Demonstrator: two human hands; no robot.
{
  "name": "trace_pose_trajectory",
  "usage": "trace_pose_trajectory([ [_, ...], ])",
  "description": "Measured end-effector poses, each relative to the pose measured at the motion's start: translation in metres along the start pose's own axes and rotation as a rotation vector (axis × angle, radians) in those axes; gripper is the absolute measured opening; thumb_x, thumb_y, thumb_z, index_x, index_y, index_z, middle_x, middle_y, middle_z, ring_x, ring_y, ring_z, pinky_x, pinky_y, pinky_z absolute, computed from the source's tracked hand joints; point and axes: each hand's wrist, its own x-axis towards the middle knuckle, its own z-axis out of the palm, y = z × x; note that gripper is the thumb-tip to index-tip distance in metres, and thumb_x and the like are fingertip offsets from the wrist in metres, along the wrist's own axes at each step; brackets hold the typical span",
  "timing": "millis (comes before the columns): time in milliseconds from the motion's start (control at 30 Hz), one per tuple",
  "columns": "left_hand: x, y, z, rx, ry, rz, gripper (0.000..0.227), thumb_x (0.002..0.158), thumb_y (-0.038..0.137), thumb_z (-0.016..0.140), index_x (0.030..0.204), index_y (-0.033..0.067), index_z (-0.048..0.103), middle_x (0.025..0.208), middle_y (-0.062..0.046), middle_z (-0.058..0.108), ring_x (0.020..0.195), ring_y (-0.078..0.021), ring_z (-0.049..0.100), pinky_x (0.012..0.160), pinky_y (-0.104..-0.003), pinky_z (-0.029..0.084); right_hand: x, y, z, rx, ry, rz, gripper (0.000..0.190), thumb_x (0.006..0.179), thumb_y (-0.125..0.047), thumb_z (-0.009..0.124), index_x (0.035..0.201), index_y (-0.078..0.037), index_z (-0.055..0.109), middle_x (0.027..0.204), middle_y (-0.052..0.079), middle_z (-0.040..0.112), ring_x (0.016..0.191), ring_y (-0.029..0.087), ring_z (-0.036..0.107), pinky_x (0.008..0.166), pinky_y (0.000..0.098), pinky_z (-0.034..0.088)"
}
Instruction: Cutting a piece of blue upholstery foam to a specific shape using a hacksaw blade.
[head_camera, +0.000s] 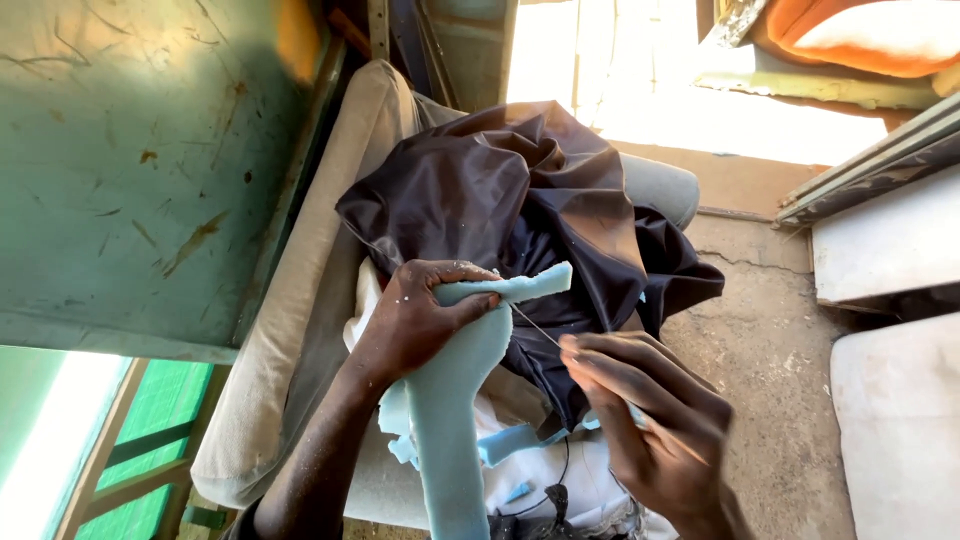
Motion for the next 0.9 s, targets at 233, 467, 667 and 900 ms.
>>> trace_pose_trajectory([
  [233,-0.003,-0.005,0.000,-0.011,0.003,0.072,0.026,0.085,0.030,0.073,0.107,0.0236,0.084,0.110,0.004,0.084,0.099,-0.0063,0.073,0.084,-0.027,0.051,0.008,-0.009,-0.019,-0.051,-0.020,0.026,0.013,0.090,0.005,0.066,0.102,0.002,0.070,0.101,0.018,0.077,0.091,0.028,0.080,0.081,0.0336,0.070],
  [467,-0.006,0.003,-0.002,-0.006,0.006,-0.021,0.030,0.083,0.034,0.072,0.109,0.0246,0.084,0.113,0.005,0.083,0.098,-0.0075,0.072,0.084,-0.028,0.052,0.017,-0.006,-0.032,-0.008,-0.090,-0.030,0.010,0.090,0.002,0.064,0.098,0.002,0.070,0.099,0.017,0.077,0.091,0.030,0.081,0.083,0.0356,0.069],
  [667,-0.003,-0.005,0.001,0.021,0.024,0.013,0.029,0.083,0.034,0.071,0.107,0.0251,0.084,0.116,0.003,0.082,0.099,-0.0096,0.072,0.081,-0.031,0.052,0.021,-0.003,-0.032,-0.015,-0.114,-0.045,0.010,0.091,0.002,0.061,0.095,0.004,0.070,0.097,0.019,0.077,0.089,0.031,0.081,0.079,0.0345,0.067],
  [900,-0.004,-0.007,0.000,0.002,0.036,-0.025,0.030,0.083,0.038,0.072,0.107,0.0258,0.084,0.117,0.005,0.082,0.102,-0.0079,0.072,0.083,-0.029,0.052,0.029,-0.006,-0.025,-0.026,-0.130,-0.077,0.009,0.091,0.001,0.064,0.096,0.003,0.071,0.097,0.018,0.076,0.087,0.030,0.080,0.078,0.0352,0.065],
])
